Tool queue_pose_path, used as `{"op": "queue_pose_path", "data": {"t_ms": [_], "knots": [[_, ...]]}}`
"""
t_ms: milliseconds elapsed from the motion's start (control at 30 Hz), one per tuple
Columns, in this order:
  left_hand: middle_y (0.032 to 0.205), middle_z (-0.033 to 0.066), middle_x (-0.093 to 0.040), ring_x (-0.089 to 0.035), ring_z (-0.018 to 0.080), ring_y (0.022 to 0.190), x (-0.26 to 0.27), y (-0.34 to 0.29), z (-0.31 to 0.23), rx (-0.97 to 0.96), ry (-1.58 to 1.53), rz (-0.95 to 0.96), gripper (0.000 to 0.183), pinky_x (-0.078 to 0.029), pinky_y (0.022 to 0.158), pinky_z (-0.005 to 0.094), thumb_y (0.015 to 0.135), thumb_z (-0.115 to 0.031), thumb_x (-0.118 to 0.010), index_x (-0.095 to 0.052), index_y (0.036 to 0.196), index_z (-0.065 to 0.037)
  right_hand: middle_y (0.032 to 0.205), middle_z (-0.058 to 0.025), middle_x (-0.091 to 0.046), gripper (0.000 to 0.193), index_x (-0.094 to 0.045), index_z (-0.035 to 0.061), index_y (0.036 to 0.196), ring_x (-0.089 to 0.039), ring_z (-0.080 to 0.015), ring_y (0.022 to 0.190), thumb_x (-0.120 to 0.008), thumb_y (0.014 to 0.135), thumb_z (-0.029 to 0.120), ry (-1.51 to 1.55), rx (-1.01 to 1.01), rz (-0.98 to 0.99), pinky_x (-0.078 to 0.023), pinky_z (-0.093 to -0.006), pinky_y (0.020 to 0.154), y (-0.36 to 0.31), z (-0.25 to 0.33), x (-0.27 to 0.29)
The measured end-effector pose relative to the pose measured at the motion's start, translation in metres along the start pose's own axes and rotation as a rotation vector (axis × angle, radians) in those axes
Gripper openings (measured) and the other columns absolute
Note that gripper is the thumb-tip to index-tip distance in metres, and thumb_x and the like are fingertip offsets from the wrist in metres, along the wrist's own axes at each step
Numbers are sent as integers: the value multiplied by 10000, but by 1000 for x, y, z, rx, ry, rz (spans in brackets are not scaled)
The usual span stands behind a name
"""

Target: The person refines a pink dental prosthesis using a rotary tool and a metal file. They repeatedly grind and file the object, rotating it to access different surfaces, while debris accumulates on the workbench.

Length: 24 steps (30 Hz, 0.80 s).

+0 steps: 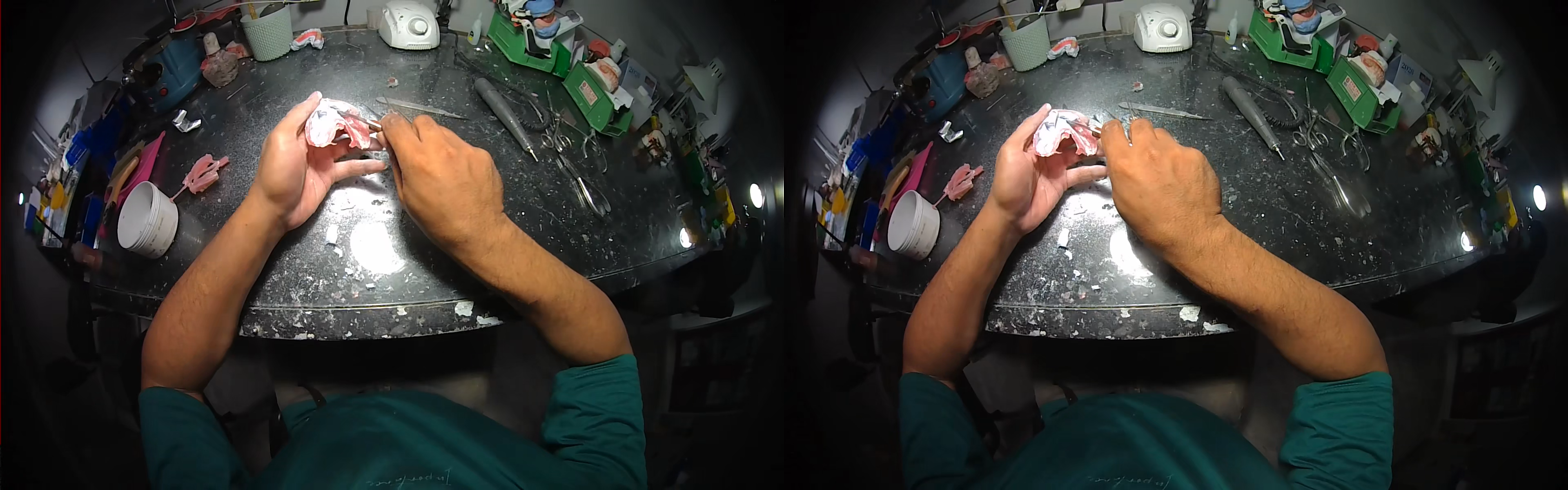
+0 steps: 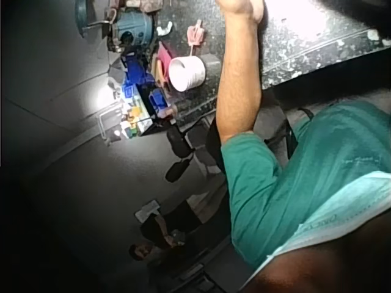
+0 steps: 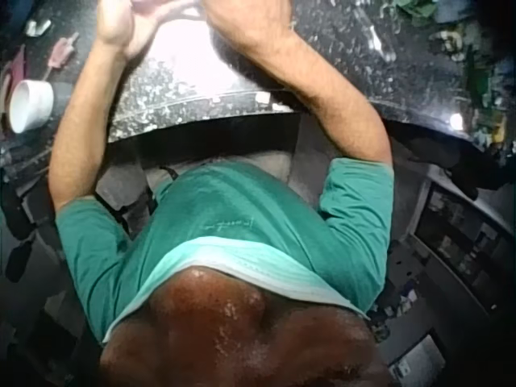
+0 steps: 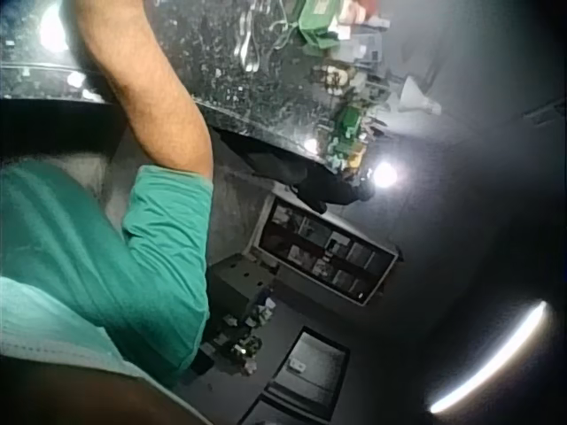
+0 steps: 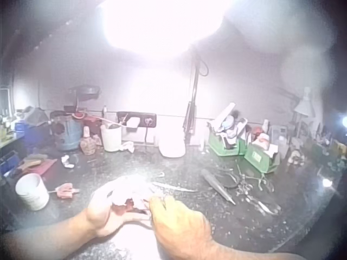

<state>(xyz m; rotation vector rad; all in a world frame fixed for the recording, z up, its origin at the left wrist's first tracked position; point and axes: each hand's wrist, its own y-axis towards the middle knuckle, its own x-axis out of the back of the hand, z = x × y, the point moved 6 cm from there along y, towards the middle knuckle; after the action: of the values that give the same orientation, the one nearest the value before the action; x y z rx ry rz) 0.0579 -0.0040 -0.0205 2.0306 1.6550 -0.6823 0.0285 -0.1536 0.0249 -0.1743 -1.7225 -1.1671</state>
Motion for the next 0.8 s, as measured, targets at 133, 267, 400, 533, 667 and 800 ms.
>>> {"op": "queue_pose_path", "data": {"t_ms": [133,267,400,533,667,800], "knots": [[1061,196,-675,-669,313,1021,11,-1,1,91,-90,-234,476,-556,899,494,1055,-398,-400,-584,1141,33,865,-134,-648,117,-611,31,978,-719,-245,776,-601,885,101,7,26,32,-602,-347,575,-2,5,-6],[927,167,-685,-698,264,807,18,2,1,-80,247,-184,426,-590,701,412,1059,-383,-411,-596,1085,0,857,-145,-663,120,-610,28,985,-733,-270,761,-590,894,104,62,-14,115,-605,-370,584,-3,5,-9],[869,147,-671,-678,234,740,15,1,1,-91,277,-102,385,-564,628,370,1067,-349,-393,-595,1042,-23,855,-170,-682,131,-609,29,1001,-737,-315,741,-566,934,132,132,-58,192,-605,-424,596,-3,-3,-7],[865,140,-663,-670,219,732,11,1,0,-114,321,-78,391,-567,610,359,1077,-346,-367,-580,1039,-19,848,-189,-693,159,-605,30,1022,-732,-352,728,-534,980,165,187,-111,235,-600,-468,608,-3,-6,-5],[888,129,-652,-663,205,724,5,1,-4,-173,363,-25,383,-572,612,345,1083,-334,-357,-573,1036,-20,834,-193,-696,187,-601,26,1031,-729,-366,721,-520,1004,193,212,-105,191,-597,-475,606,-4,-7,-4],[917,118,-640,-661,194,731,8,4,-10,-277,502,8,370,-575,615,340,1086,-329,-362,-570,1042,-25,870,-191,-698,217,-602,56,1041,-698,-404,772,-511,1037,253,281,-170,205,-562,-506,660,-5,-7,-5]]}}
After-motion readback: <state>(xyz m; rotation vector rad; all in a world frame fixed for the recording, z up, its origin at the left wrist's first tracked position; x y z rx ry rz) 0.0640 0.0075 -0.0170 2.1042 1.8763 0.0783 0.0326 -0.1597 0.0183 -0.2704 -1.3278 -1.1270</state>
